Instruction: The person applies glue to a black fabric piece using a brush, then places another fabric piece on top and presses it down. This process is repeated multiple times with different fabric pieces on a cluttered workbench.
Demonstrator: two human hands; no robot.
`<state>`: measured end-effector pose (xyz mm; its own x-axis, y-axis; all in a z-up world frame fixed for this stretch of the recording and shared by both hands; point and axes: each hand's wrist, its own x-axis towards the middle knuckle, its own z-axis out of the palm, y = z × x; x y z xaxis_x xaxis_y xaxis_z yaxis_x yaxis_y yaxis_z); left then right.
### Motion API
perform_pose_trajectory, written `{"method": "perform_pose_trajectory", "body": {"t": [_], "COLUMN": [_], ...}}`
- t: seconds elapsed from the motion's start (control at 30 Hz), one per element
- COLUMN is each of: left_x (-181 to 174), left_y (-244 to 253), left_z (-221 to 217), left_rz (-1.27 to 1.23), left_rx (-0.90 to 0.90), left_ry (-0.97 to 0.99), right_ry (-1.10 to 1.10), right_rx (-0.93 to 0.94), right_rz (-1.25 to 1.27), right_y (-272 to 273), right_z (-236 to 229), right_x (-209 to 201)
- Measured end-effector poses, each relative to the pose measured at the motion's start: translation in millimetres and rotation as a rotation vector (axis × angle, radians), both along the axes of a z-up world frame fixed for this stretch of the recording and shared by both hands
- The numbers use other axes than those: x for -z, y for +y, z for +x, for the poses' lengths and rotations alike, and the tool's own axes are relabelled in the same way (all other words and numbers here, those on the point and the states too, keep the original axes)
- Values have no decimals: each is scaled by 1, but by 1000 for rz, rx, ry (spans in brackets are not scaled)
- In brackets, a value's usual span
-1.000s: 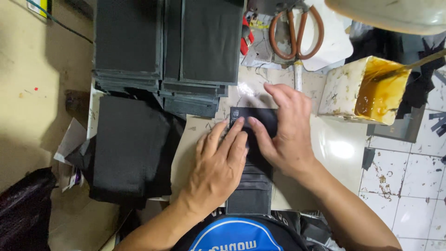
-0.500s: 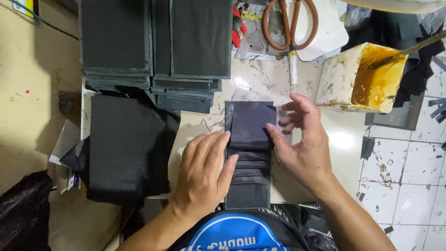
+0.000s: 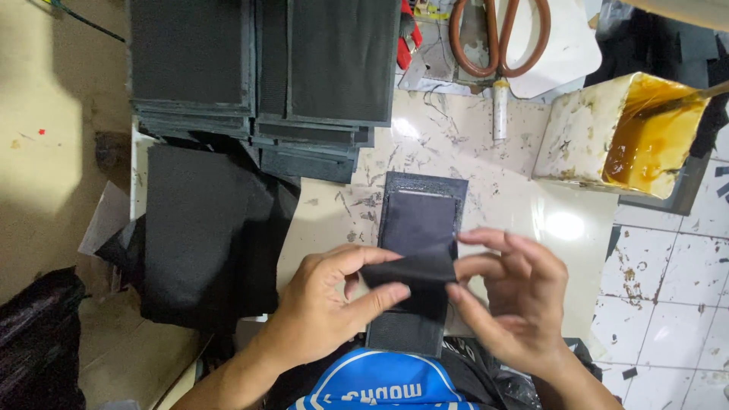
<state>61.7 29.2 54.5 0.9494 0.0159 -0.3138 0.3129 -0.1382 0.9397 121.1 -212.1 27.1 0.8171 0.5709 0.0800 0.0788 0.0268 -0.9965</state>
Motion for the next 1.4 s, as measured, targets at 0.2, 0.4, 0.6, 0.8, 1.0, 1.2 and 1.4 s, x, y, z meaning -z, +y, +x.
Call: {"method": "perform_pose_trajectory", "body": {"t": [0.2,0.4,0.6,0.8,1.0,1.2,1.4], "left_x": [9,13,21,28,26,27,27], "left_y": [-8,-7,-16,-18,-19,-20,-20], "left_z": [20,46,55,55,56,56,56], "left_rz": [80,162,478,571,602,607,600], "left_rx": [-83,-93,-141,-95,-90,-89,-109], "left_ry": [-69,-44,-176,-176,-158,-154,-166], "right_ry": [144,-156,-299,-323,-383,-592,-707], "right_rx": [218,267,260,274,337,251,173], "right_rz": [-212,-480,-615,-669,-688,-751,-767], "right_y": [11,20,32,33,31,29,28], "right_z": [13,34,43,45,43,42,40], "right_x": [-2,5,9,19,20,14,18]}}
